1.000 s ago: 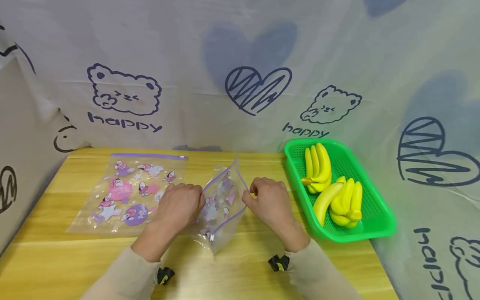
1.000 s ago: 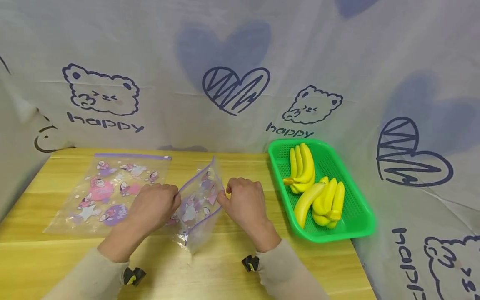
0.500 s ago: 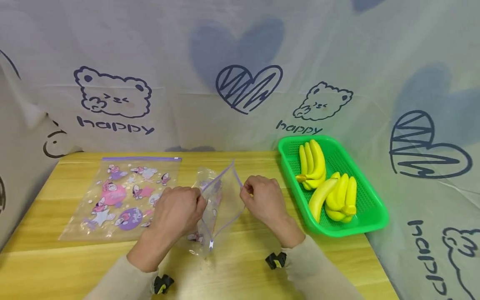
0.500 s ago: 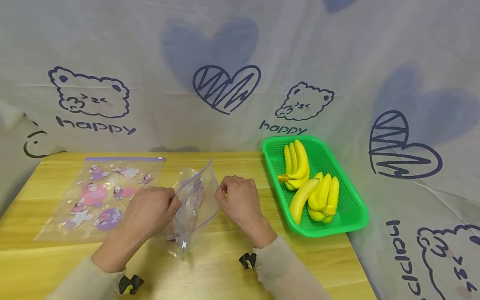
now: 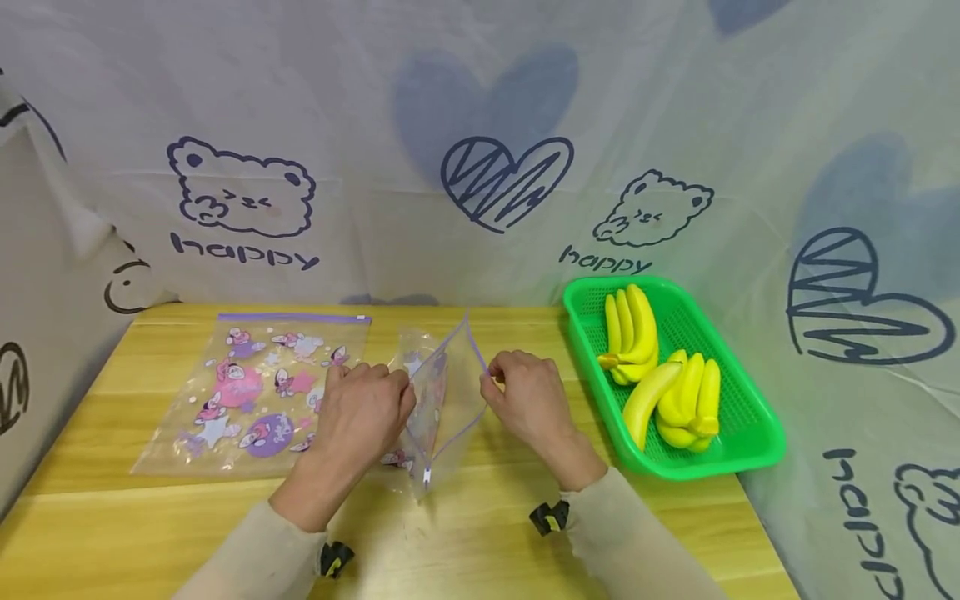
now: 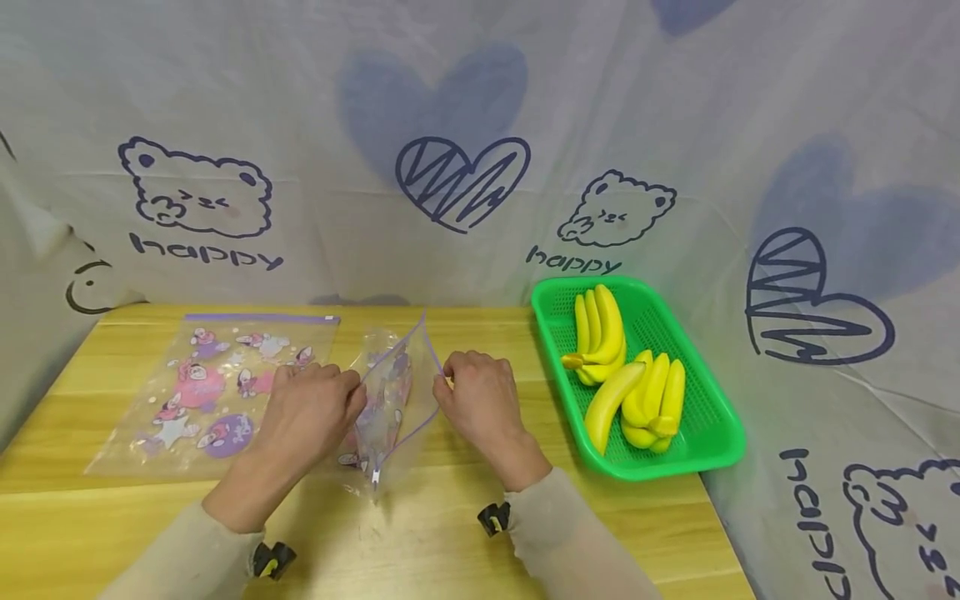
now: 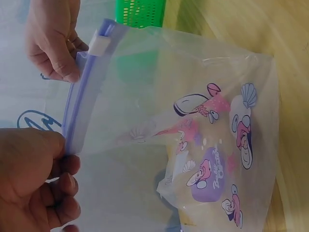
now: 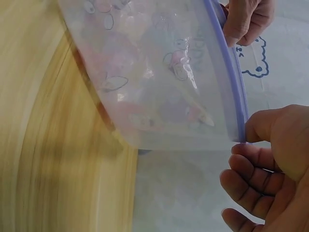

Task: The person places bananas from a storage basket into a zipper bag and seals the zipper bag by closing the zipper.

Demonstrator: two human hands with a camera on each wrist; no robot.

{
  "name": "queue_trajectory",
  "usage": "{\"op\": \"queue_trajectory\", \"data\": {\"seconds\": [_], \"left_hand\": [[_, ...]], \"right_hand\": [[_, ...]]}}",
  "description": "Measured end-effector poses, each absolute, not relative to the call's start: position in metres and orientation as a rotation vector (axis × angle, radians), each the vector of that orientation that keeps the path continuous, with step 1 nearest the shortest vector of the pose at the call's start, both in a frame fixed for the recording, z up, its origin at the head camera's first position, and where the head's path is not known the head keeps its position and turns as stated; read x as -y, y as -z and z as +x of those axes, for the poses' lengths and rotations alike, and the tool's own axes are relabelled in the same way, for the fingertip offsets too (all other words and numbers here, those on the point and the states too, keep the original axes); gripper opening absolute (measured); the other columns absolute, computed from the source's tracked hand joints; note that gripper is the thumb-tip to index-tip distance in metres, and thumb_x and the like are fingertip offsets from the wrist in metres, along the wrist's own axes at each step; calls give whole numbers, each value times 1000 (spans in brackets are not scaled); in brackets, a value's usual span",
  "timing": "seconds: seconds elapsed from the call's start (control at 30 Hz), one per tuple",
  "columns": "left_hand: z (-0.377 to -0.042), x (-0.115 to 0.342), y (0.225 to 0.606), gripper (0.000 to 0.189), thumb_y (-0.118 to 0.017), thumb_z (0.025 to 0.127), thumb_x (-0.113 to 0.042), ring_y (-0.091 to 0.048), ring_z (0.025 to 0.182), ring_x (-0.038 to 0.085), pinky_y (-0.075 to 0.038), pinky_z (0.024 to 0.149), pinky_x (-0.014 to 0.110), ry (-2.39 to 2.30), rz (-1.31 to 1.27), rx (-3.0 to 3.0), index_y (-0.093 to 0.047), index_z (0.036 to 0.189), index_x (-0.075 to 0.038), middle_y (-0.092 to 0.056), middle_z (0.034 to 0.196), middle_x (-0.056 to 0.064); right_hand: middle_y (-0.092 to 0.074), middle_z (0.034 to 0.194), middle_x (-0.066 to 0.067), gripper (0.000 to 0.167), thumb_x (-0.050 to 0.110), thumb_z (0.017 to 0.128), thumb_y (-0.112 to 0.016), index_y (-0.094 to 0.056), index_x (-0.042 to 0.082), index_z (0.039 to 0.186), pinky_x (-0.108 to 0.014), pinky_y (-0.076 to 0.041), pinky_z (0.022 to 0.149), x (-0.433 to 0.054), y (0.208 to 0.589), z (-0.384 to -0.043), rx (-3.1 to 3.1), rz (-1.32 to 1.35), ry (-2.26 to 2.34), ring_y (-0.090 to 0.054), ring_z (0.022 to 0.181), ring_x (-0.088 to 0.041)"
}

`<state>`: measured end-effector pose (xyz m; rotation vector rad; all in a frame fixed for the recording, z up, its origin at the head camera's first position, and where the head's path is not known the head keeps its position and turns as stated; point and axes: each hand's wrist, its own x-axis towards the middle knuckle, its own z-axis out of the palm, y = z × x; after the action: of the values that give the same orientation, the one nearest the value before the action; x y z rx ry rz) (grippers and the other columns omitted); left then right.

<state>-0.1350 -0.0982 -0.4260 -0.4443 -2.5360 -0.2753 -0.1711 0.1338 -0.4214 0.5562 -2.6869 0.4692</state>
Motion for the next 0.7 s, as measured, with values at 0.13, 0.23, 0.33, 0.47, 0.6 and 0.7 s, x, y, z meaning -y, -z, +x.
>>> {"op": "queue_trajectory", "data": {"seconds": [0.13,0.23,0.33,0.47,0.6,0.7], "left_hand": [[-136,98,427,42,-62,98,-16,-49,59,28,-34,68,43,281,-446,2534,-41,62,-14,-46,58,1],[-137,98,427,42,-62,98,-16,-49,61,28,-33,70,44,296,-440,2548,-41,62,-15,-47,58,2],[-137,98,427,42,-64,98,-15,-50,61,28,-33,70,44,311,-438,2550,-42,62,-15,-48,58,2],[-137,98,428,41,-66,97,-14,-52,61,28,-32,70,43,327,-440,2552,-44,62,-15,-51,59,2],[-137,99,428,41,-66,97,-14,-53,61,29,-33,69,43,331,-436,2561,-46,62,-14,-51,59,3],[-137,99,429,40,-64,98,-14,-52,61,29,-34,68,43,338,-436,2575,-46,62,-14,-51,59,3]], "right_hand": [[-74,83,-5,19,25,96,-74,-73,8,87,-46,-53,77,-134,421,-170,2698,540,-492,-68,78,-25],[-74,85,-6,21,28,95,-75,-73,8,88,-46,-53,78,-134,420,-169,2714,534,-520,-69,79,-24],[-73,84,-5,23,30,95,-75,-73,8,88,-46,-52,79,-135,419,-167,2720,538,-541,-67,78,-23],[-71,81,-4,24,30,93,-76,-73,8,88,-47,-51,79,-138,420,-164,2697,541,-568,-65,75,-21],[-71,81,-5,23,30,92,-78,-73,7,87,-46,-51,77,-144,422,-160,2655,535,-596,-64,73,-22],[-70,81,-6,22,28,91,-79,-72,7,87,-44,-52,75,-153,424,-158,2634,515,-614,-64,72,-23]]}}
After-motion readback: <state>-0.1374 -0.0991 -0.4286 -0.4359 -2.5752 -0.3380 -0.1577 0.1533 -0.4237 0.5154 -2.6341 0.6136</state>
